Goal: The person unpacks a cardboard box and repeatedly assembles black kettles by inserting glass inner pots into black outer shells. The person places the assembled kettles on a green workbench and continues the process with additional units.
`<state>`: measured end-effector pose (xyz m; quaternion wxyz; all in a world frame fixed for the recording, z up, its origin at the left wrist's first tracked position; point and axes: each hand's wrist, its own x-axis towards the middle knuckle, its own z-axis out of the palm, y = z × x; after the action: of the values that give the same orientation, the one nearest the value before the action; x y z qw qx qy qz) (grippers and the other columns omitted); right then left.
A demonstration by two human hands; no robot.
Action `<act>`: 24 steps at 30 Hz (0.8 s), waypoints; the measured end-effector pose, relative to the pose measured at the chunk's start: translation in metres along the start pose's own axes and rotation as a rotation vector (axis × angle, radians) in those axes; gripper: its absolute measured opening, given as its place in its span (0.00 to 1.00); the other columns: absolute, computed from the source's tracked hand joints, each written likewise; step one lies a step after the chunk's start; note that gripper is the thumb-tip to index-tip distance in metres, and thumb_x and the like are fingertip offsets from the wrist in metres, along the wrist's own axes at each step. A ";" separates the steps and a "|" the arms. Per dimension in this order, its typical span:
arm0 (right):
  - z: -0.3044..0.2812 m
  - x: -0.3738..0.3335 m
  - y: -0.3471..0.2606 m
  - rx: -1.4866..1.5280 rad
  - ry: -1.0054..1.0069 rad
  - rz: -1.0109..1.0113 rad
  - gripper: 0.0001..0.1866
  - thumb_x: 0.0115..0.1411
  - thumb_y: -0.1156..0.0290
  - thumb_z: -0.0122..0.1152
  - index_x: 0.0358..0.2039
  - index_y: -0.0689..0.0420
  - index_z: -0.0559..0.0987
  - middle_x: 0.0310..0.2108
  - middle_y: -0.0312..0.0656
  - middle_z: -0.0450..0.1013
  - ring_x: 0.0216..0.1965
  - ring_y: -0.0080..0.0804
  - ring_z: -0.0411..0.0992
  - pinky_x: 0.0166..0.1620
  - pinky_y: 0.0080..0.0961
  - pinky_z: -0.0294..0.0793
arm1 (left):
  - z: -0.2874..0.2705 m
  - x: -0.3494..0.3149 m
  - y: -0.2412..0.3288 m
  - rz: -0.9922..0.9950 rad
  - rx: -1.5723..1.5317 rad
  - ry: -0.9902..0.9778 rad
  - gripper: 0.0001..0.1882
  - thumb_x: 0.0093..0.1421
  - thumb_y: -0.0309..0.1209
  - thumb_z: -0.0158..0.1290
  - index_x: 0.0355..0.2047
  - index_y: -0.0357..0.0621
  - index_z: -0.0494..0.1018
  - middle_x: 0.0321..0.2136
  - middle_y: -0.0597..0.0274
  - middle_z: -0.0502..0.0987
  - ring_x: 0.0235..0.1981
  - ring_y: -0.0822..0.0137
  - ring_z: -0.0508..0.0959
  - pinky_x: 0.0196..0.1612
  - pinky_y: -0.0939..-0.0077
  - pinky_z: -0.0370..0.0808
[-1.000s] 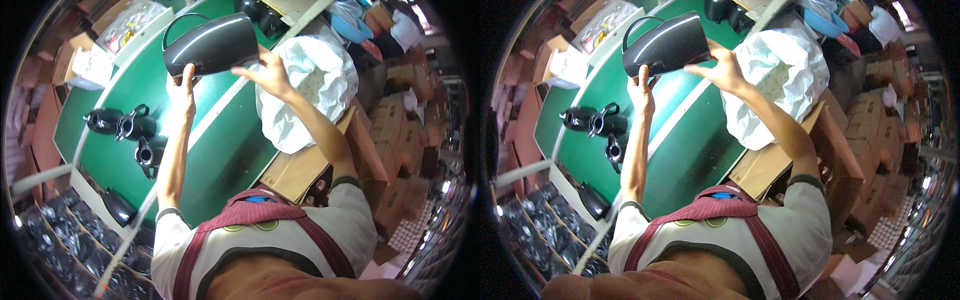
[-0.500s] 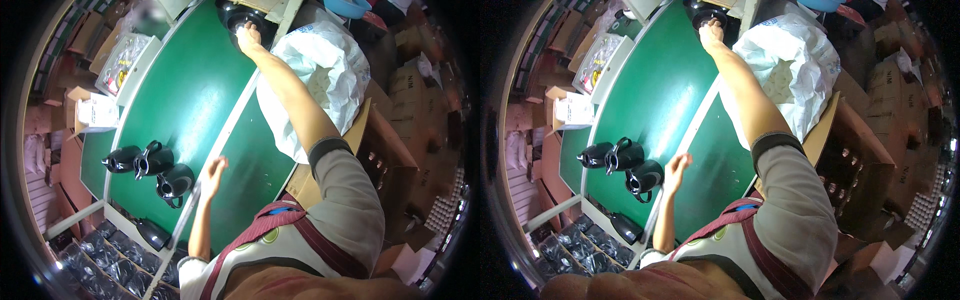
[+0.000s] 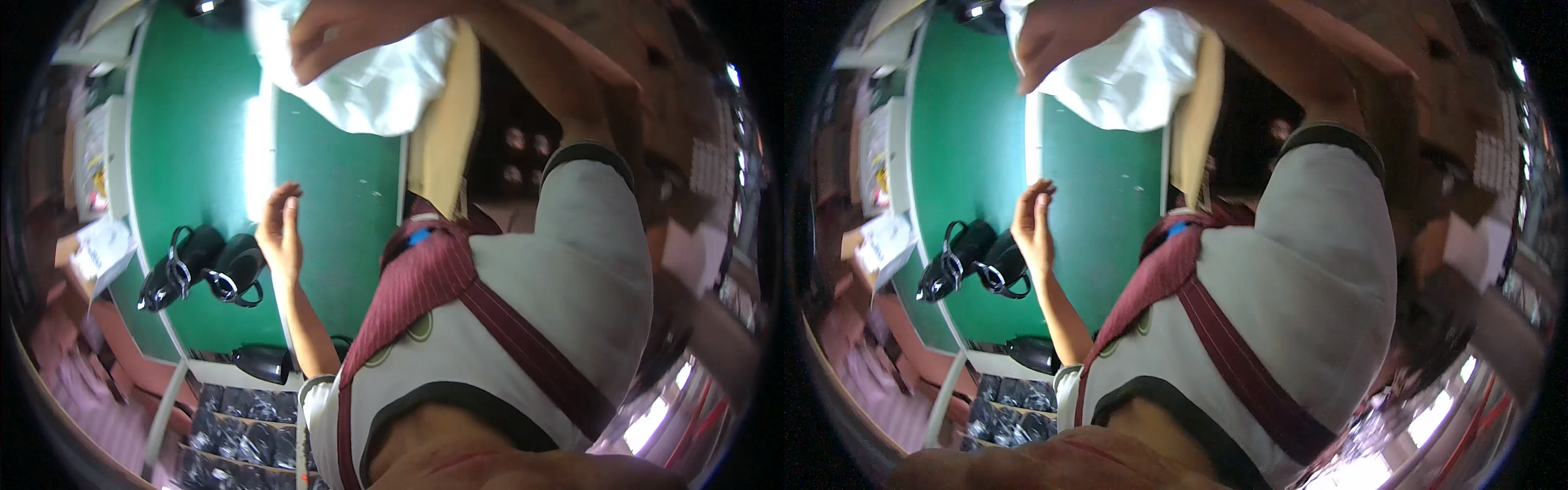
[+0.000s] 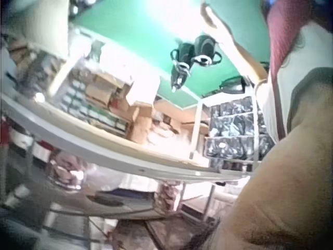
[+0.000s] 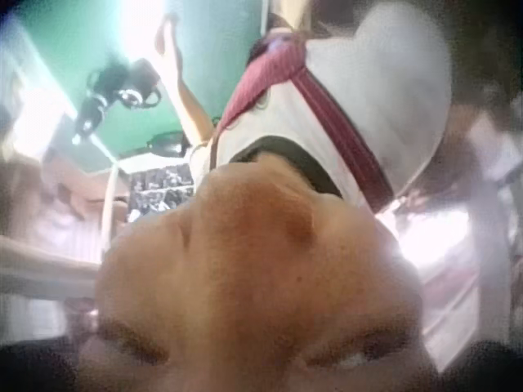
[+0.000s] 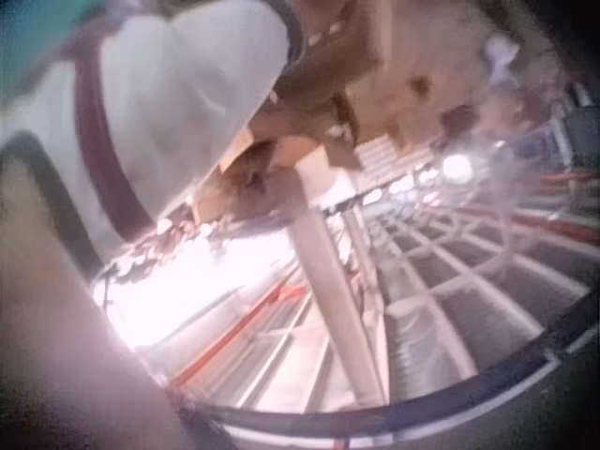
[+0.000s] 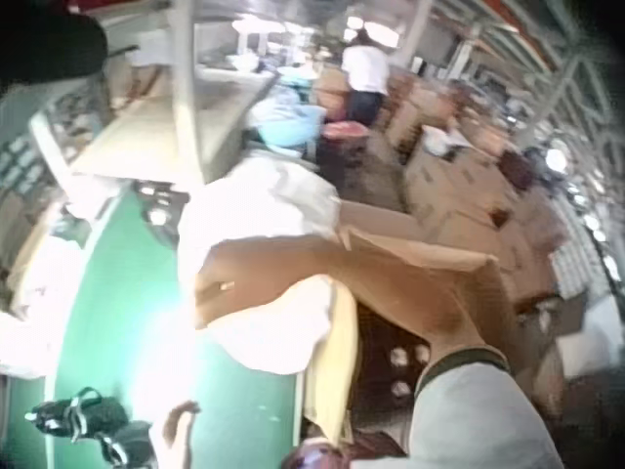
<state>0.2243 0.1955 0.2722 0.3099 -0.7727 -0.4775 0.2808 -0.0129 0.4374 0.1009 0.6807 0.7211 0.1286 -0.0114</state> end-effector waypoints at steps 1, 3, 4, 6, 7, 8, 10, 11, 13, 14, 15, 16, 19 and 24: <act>-0.006 -0.056 -0.007 0.113 0.062 0.029 0.20 0.61 0.53 0.61 0.42 0.59 0.80 0.41 0.49 0.76 0.44 0.41 0.75 0.47 0.39 0.73 | 0.009 0.003 0.007 0.011 -0.031 0.000 0.13 0.67 0.24 0.50 0.51 0.33 0.73 0.45 0.55 0.80 0.47 0.66 0.79 0.55 0.71 0.73; -0.008 -0.158 0.001 0.275 0.242 0.230 0.21 0.62 0.52 0.61 0.41 0.59 0.80 0.38 0.47 0.77 0.40 0.40 0.76 0.44 0.37 0.74 | 0.020 -0.006 0.011 0.029 -0.141 -0.069 0.14 0.68 0.24 0.50 0.52 0.32 0.72 0.45 0.52 0.80 0.47 0.62 0.80 0.55 0.68 0.74; 0.000 -0.195 0.029 0.324 0.333 0.342 0.21 0.62 0.52 0.61 0.40 0.60 0.80 0.37 0.47 0.77 0.39 0.39 0.76 0.42 0.36 0.75 | 0.030 -0.016 0.022 0.072 -0.117 -0.087 0.14 0.68 0.25 0.50 0.52 0.32 0.72 0.45 0.51 0.80 0.47 0.61 0.80 0.55 0.67 0.74; 0.020 -0.266 0.102 0.303 0.530 0.704 0.22 0.62 0.51 0.60 0.39 0.60 0.80 0.35 0.46 0.78 0.35 0.37 0.77 0.39 0.34 0.77 | 0.058 -0.026 0.050 0.145 -0.105 -0.182 0.13 0.66 0.22 0.51 0.50 0.32 0.73 0.44 0.51 0.80 0.46 0.61 0.81 0.54 0.68 0.75; 0.039 -0.311 0.122 0.265 0.591 0.952 0.23 0.62 0.50 0.60 0.38 0.60 0.80 0.34 0.45 0.78 0.34 0.36 0.77 0.37 0.33 0.78 | 0.075 -0.019 0.069 0.200 -0.066 -0.330 0.13 0.65 0.21 0.52 0.49 0.31 0.73 0.43 0.51 0.81 0.46 0.61 0.81 0.53 0.68 0.75; 0.067 -0.341 0.158 0.245 0.566 1.124 0.23 0.63 0.49 0.60 0.37 0.61 0.80 0.32 0.44 0.78 0.32 0.35 0.78 0.36 0.32 0.79 | 0.096 -0.019 0.088 0.257 -0.003 -0.432 0.13 0.64 0.20 0.53 0.48 0.31 0.74 0.43 0.51 0.81 0.45 0.62 0.81 0.52 0.69 0.75; 0.109 -0.367 0.196 0.332 0.367 1.172 0.21 0.64 0.54 0.60 0.32 0.64 0.78 0.31 0.44 0.76 0.27 0.31 0.74 0.29 0.28 0.76 | 0.137 -0.021 0.120 0.377 0.154 -0.579 0.13 0.59 0.17 0.56 0.45 0.31 0.76 0.41 0.52 0.82 0.44 0.65 0.82 0.49 0.72 0.77; 0.126 -0.371 0.197 0.180 0.237 1.155 0.18 0.65 0.60 0.59 0.29 0.66 0.77 0.29 0.44 0.75 0.25 0.30 0.72 0.26 0.28 0.75 | 0.153 -0.015 0.126 0.482 0.213 -0.662 0.14 0.58 0.18 0.58 0.45 0.36 0.77 0.40 0.55 0.82 0.42 0.65 0.82 0.46 0.73 0.78; 0.154 -0.377 0.234 0.140 0.155 1.060 0.21 0.65 0.63 0.59 0.18 0.54 0.64 0.18 0.44 0.64 0.17 0.33 0.61 0.24 0.36 0.71 | 0.195 -0.011 0.151 0.592 0.458 -0.718 0.12 0.60 0.23 0.58 0.45 0.42 0.78 0.38 0.56 0.82 0.38 0.63 0.83 0.43 0.71 0.79; 0.167 -0.366 0.257 -0.075 -0.059 1.054 0.17 0.62 0.69 0.59 0.18 0.53 0.65 0.14 0.40 0.55 0.15 0.31 0.48 0.22 0.37 0.57 | 0.218 0.000 0.157 0.649 0.592 -0.793 0.11 0.62 0.25 0.56 0.46 0.42 0.78 0.40 0.55 0.82 0.41 0.60 0.83 0.45 0.69 0.78; 0.197 -0.379 0.293 -0.209 -0.110 0.987 0.09 0.52 0.73 0.62 0.25 0.67 0.74 0.24 0.50 0.73 0.23 0.36 0.70 0.25 0.39 0.70 | 0.244 0.011 0.158 0.701 0.717 -0.871 0.11 0.64 0.27 0.54 0.47 0.42 0.77 0.43 0.54 0.82 0.43 0.57 0.82 0.48 0.66 0.78; 0.213 -0.376 0.316 -0.359 -0.424 0.864 0.06 0.49 0.74 0.62 0.27 0.63 0.79 0.25 0.49 0.75 0.24 0.40 0.72 0.28 0.37 0.72 | 0.272 0.025 0.151 0.771 0.781 -0.912 0.12 0.66 0.33 0.52 0.47 0.43 0.77 0.41 0.52 0.81 0.43 0.52 0.81 0.47 0.61 0.77; 0.262 -0.381 0.339 -0.587 -0.132 0.506 0.09 0.53 0.71 0.60 0.35 0.60 0.80 0.36 0.48 0.76 0.37 0.41 0.73 0.37 0.36 0.75 | 0.369 0.081 0.098 0.824 1.172 -1.103 0.12 0.66 0.31 0.50 0.46 0.41 0.76 0.41 0.50 0.80 0.43 0.50 0.80 0.46 0.56 0.77; 0.284 -0.373 0.343 -0.762 0.138 0.161 0.15 0.58 0.68 0.57 0.45 0.57 0.79 0.51 0.48 0.74 0.52 0.42 0.71 0.52 0.37 0.74 | 0.480 0.172 -0.040 0.634 1.510 -1.058 0.11 0.63 0.27 0.48 0.42 0.41 0.78 0.46 0.48 0.78 0.47 0.46 0.79 0.45 0.50 0.79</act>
<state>0.0664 -0.2050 -0.1171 0.0091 -0.8844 -0.4634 0.0545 0.2217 -0.0048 -0.0059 -0.0196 0.8704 -0.4351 -0.2295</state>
